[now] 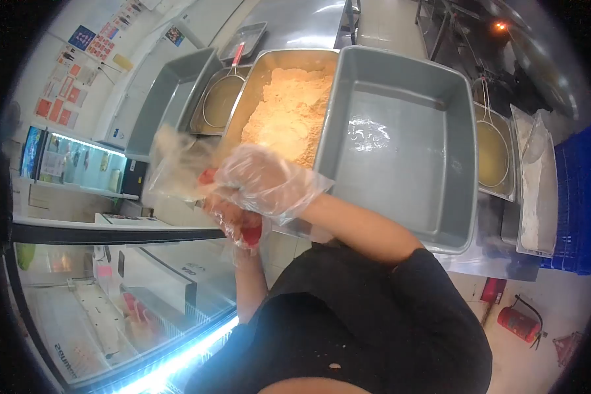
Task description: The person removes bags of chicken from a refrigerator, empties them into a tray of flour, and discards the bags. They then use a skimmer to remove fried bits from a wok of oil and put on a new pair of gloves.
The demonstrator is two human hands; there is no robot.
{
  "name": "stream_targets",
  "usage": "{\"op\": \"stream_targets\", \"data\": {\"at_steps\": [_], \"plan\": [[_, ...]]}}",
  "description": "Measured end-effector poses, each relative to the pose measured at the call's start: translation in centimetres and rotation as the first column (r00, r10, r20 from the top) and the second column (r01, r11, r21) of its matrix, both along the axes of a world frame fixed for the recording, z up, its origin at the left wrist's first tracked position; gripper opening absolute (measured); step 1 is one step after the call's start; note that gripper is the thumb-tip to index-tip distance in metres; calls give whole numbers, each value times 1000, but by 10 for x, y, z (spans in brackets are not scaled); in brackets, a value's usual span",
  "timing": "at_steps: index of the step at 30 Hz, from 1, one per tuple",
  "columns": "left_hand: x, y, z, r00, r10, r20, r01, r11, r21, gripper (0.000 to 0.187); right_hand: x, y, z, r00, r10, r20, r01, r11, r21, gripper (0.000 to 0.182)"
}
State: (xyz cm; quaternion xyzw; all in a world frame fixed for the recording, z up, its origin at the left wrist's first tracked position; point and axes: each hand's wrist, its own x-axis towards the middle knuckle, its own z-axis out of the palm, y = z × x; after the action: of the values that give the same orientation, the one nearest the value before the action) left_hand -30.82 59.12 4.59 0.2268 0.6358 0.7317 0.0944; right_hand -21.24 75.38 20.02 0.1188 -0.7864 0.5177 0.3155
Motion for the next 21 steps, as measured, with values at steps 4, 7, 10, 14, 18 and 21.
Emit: {"op": "stream_targets", "data": {"at_steps": [4,7,10,14,18,21], "plan": [[-23,38,42,727,-363,582,96,894,438,27,-17,30,-7,933,-357,-42,349,872,343,15],[-39,47,65,936,-282,211,225,940,257,42,-38,34,-37,833,-551,51,535,825,185,18],[-71,55,72,641,-437,630,167,881,442,60,-58,37,-87,771,-595,227,631,763,-141,21],[-123,78,64,804,-258,535,228,966,123,54,-61,44,-98,702,-624,344,708,664,-241,28],[-109,97,141,889,-216,403,187,976,112,44,-71,45,-112,658,-654,372,748,514,-420,25],[-127,123,140,814,-211,541,214,975,59,41,-78,48,-112,782,-327,531,600,167,-782,28]]}}
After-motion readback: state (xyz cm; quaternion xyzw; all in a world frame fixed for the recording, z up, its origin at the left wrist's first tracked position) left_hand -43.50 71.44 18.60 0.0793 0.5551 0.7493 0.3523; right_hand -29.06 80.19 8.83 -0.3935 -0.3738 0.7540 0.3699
